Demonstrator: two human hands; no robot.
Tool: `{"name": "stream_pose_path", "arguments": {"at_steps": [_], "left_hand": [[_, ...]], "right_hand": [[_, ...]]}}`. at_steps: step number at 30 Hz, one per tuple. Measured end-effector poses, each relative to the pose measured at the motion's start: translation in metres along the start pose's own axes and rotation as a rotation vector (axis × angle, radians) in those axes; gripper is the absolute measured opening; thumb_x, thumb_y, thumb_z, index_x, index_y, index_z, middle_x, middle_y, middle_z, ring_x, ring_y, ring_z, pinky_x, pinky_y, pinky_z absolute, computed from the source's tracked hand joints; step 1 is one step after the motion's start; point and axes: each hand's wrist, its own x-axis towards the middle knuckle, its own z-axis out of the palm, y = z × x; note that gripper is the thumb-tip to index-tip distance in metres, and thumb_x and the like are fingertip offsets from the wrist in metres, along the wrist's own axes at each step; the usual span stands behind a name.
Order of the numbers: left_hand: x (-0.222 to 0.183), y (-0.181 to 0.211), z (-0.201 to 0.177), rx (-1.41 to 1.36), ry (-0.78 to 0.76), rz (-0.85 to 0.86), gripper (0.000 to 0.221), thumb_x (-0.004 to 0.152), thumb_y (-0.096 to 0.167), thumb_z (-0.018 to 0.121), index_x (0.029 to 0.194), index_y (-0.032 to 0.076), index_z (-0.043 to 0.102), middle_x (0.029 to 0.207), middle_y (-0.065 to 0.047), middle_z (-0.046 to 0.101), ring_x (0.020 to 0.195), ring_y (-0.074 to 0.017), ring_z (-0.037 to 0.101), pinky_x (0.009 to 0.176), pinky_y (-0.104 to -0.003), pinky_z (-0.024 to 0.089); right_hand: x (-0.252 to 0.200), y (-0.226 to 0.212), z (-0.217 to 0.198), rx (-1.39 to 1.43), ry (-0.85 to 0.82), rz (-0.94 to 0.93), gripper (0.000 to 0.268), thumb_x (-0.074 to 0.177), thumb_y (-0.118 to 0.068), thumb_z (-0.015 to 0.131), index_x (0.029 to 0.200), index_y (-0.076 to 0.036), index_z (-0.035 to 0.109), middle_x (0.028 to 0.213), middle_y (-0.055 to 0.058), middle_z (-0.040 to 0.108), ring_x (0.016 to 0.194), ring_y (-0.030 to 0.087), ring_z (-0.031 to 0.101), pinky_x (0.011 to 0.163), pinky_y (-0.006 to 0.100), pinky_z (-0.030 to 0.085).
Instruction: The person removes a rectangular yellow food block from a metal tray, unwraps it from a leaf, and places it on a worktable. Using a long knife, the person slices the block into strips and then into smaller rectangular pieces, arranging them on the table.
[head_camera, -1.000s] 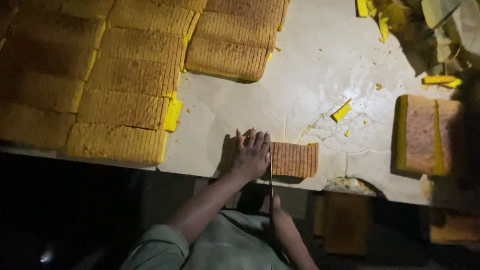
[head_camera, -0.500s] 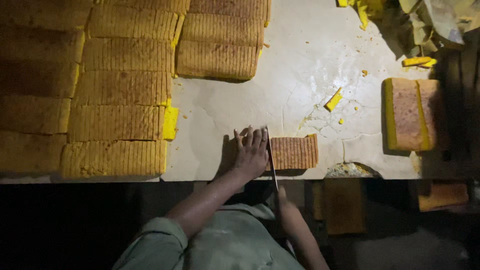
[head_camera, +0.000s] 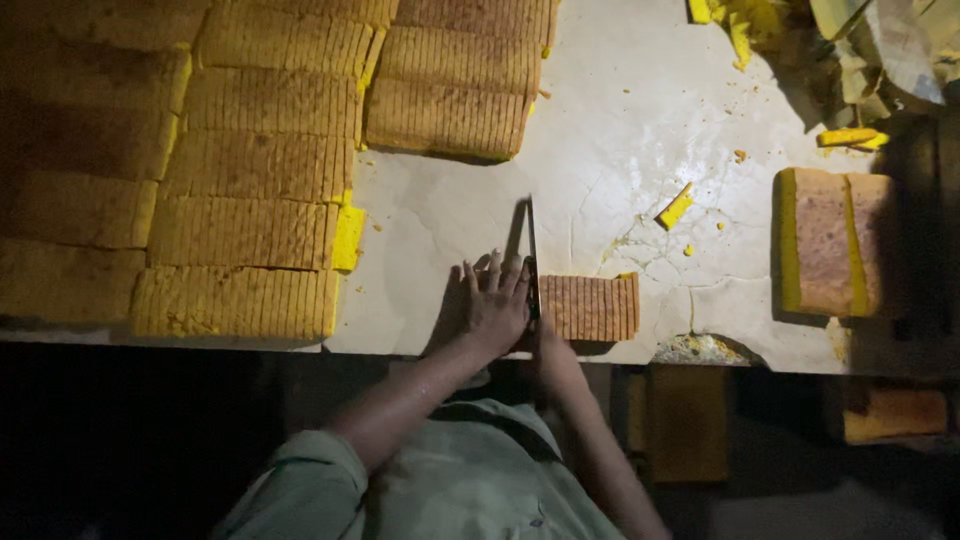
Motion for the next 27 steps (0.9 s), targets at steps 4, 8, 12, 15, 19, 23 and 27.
{"name": "stream_pose_path", "arguments": {"at_steps": [4,8,12,15,19,23,27], "left_hand": [[0.002,-0.001,-0.014,-0.11,-0.137,-0.023,0.071,0.1,0.035,0.046,0.159,0.003,0.024,0.161,-0.02,0.026,0.153,-0.0455,0.016,0.113,-0.081,0.01],[0.004,-0.002,-0.011,-0.064,-0.062,0.011,0.072,0.099,0.035,0.047,0.158,0.0,0.025,0.16,-0.023,0.025,0.151,-0.0459,0.018,0.113,-0.081,0.01],[0.001,-0.01,0.003,-0.128,0.121,0.02,0.072,0.099,0.033,0.048,0.159,-0.001,0.026,0.164,-0.024,0.022,0.152,-0.0437,0.018,0.115,-0.077,0.01],[0.003,-0.011,0.007,0.025,0.09,0.006,0.065,0.097,0.031,0.049,0.154,0.005,0.031,0.168,-0.02,0.021,0.155,-0.0405,0.018,0.119,-0.073,0.011],[-0.006,-0.01,-0.004,-0.015,0.047,-0.03,0.072,0.096,0.031,0.051,0.159,0.001,0.03,0.163,-0.019,0.024,0.152,-0.0405,0.019,0.12,-0.07,0.013],[-0.004,-0.009,-0.02,-0.084,-0.018,-0.023,0.072,0.096,0.033,0.051,0.157,0.001,0.03,0.16,-0.019,0.026,0.152,-0.0397,0.02,0.12,-0.07,0.013],[0.0,-0.011,-0.007,-0.084,-0.002,-0.021,0.074,0.094,0.033,0.051,0.157,0.0,0.031,0.159,-0.021,0.029,0.151,-0.0399,0.022,0.119,-0.069,0.015]], "right_hand": [[-0.09,0.017,0.015,-0.095,-0.115,-0.022,0.077,0.096,-0.028,0.06,0.153,0.002,0.018,0.125,0.034,0.061,0.11,0.048,0.063,0.097,0.05,0.05],[-0.081,0.039,0.042,-0.121,-0.176,0.238,0.078,0.101,-0.026,0.053,0.162,-0.004,0.009,0.118,0.029,0.067,0.102,0.043,0.069,0.089,0.046,0.056],[-0.011,0.018,0.029,-0.227,-0.215,0.322,0.082,0.098,-0.019,0.056,0.165,-0.005,0.011,0.114,0.027,0.069,0.093,0.041,0.074,0.075,0.046,0.063],[0.029,-0.01,0.007,-0.221,-0.156,0.248,0.084,0.085,-0.013,0.07,0.154,0.0,0.024,0.121,0.029,0.064,0.093,0.042,0.072,0.065,0.049,0.065],[-0.017,-0.022,0.001,-0.03,-0.132,0.275,0.053,0.101,-0.036,0.039,0.14,0.0,0.039,0.113,0.029,0.069,0.094,0.041,0.072,0.077,0.047,0.06],[-0.102,0.001,0.014,-0.184,-0.254,0.006,0.08,0.091,-0.045,0.051,0.147,0.006,0.022,0.105,0.032,0.069,0.091,0.05,0.068,0.076,0.051,0.059],[-0.068,0.024,0.045,0.098,-0.144,0.554,0.059,0.108,-0.038,0.04,0.154,-0.002,0.03,0.113,0.026,0.07,0.095,0.038,0.073,0.08,0.048,0.06]]}}
